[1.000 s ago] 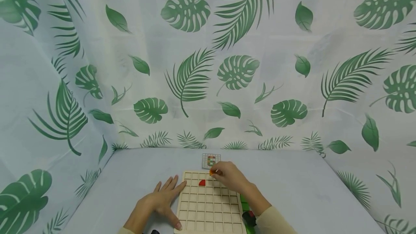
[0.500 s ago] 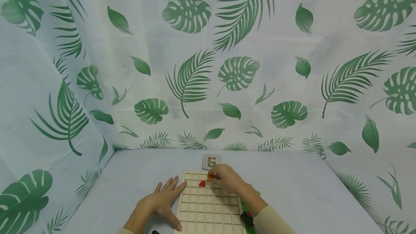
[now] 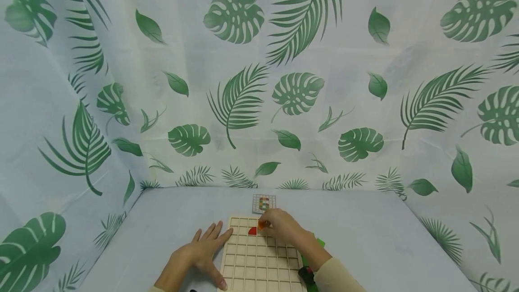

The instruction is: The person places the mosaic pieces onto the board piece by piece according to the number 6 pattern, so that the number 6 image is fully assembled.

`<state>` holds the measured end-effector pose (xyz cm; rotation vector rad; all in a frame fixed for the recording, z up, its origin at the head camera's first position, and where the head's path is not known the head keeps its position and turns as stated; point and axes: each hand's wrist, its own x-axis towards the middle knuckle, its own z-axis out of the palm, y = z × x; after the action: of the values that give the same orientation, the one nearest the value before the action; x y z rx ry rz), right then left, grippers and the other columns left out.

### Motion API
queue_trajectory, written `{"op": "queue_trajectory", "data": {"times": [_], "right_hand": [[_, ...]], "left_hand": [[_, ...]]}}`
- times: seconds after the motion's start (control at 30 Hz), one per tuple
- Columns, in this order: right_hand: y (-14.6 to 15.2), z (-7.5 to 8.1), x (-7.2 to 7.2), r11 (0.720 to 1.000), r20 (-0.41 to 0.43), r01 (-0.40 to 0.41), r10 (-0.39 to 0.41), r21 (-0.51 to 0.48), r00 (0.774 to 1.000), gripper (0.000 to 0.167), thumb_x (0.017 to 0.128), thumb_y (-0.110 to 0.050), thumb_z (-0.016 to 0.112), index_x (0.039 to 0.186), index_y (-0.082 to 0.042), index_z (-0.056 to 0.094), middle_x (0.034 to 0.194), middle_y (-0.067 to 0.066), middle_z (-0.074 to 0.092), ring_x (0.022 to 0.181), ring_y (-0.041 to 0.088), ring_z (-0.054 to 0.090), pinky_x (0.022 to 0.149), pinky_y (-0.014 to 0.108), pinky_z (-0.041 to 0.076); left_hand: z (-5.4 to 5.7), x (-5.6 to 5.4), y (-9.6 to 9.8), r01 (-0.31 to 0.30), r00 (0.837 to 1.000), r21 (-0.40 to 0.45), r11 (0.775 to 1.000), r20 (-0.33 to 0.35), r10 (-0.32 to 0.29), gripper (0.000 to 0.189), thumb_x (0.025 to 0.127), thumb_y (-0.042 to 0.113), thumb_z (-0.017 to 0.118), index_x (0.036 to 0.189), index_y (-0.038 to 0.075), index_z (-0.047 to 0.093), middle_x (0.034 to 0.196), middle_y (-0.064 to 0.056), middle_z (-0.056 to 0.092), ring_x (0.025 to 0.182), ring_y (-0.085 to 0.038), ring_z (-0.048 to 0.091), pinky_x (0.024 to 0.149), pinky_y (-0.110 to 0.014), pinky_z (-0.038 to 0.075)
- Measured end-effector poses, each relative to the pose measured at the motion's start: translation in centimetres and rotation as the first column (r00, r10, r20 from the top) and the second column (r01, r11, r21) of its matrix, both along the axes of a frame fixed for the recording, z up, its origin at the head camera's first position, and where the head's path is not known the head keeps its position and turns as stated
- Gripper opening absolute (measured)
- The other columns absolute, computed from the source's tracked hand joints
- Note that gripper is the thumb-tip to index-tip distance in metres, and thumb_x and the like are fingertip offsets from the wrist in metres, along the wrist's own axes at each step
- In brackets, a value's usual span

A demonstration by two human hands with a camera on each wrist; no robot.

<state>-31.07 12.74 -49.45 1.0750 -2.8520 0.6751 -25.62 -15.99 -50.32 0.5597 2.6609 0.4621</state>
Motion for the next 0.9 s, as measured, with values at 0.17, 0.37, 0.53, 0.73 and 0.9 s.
{"op": "queue_trajectory", "data": {"times": [0.17, 0.37, 0.53, 0.73, 0.9], "right_hand": [[-0.11, -0.39, -0.12, 1.000, 0.008, -0.005, 0.005, 0.014, 1.000, 0.007, 0.091, -0.012, 0.080, 0.098, -0.012, 0.079, 0.097, -0.003, 0.072, 0.090, 0.010, 0.065, 0.075, 0.026, 0.056], [-0.26, -0.44, -0.16, 1.000, 0.020, -0.024, 0.024, 0.001, 1.000, 0.010, 0.090, -0.011, 0.081, 0.100, -0.010, 0.080, 0.097, -0.002, 0.072, 0.089, 0.008, 0.064, 0.074, 0.024, 0.055], [-0.38, -0.46, -0.30, 0.999, -0.003, -0.041, 0.041, 0.030, 0.999, 0.010, 0.090, -0.009, 0.081, 0.100, -0.010, 0.081, 0.098, -0.002, 0.073, 0.091, 0.009, 0.064, 0.076, 0.027, 0.056], [-0.48, -0.41, -0.29, 0.997, -0.018, -0.032, 0.033, 0.065, 0.999, 0.010, 0.090, -0.011, 0.081, 0.100, -0.011, 0.081, 0.100, -0.002, 0.074, 0.095, 0.012, 0.066, 0.082, 0.031, 0.058], [-0.50, -0.62, -0.27, 0.998, 0.001, -0.020, 0.020, 0.062, 1.000, 0.011, 0.091, -0.011, 0.080, 0.102, -0.010, 0.080, 0.101, -0.001, 0.074, 0.095, 0.012, 0.066, 0.083, 0.032, 0.058]], "left_hand": [[-0.43, -0.10, -0.02, 0.005, 1.000, 0.007, 1.000, 0.003, -0.005, 0.142, 0.053, 0.067, 0.096, 0.167, 0.026, 0.023, 0.175, -0.019, 0.009, 0.162, -0.042, 0.006, 0.126, -0.071, 0.004], [-0.46, 0.00, 0.00, 0.004, 1.000, 0.027, 1.000, 0.012, -0.004, 0.141, 0.053, 0.065, 0.096, 0.167, 0.025, 0.023, 0.175, -0.019, 0.009, 0.162, -0.042, 0.006, 0.126, -0.071, 0.002], [-0.20, 0.12, 0.00, 0.004, 1.000, 0.032, 0.999, 0.008, -0.004, 0.141, 0.053, 0.064, 0.096, 0.167, 0.025, 0.023, 0.175, -0.020, 0.008, 0.162, -0.042, 0.006, 0.126, -0.071, 0.003], [0.02, 0.16, -0.03, -0.001, 1.000, 0.014, 1.000, 0.005, 0.001, 0.140, 0.054, 0.064, 0.097, 0.167, 0.025, 0.023, 0.175, -0.019, 0.009, 0.162, -0.041, 0.006, 0.126, -0.070, 0.004], [-0.17, 0.01, -0.01, 0.002, 1.000, 0.010, 1.000, 0.002, -0.002, 0.140, 0.054, 0.065, 0.096, 0.167, 0.025, 0.023, 0.175, -0.019, 0.009, 0.162, -0.042, 0.006, 0.126, -0.071, 0.004]]}}
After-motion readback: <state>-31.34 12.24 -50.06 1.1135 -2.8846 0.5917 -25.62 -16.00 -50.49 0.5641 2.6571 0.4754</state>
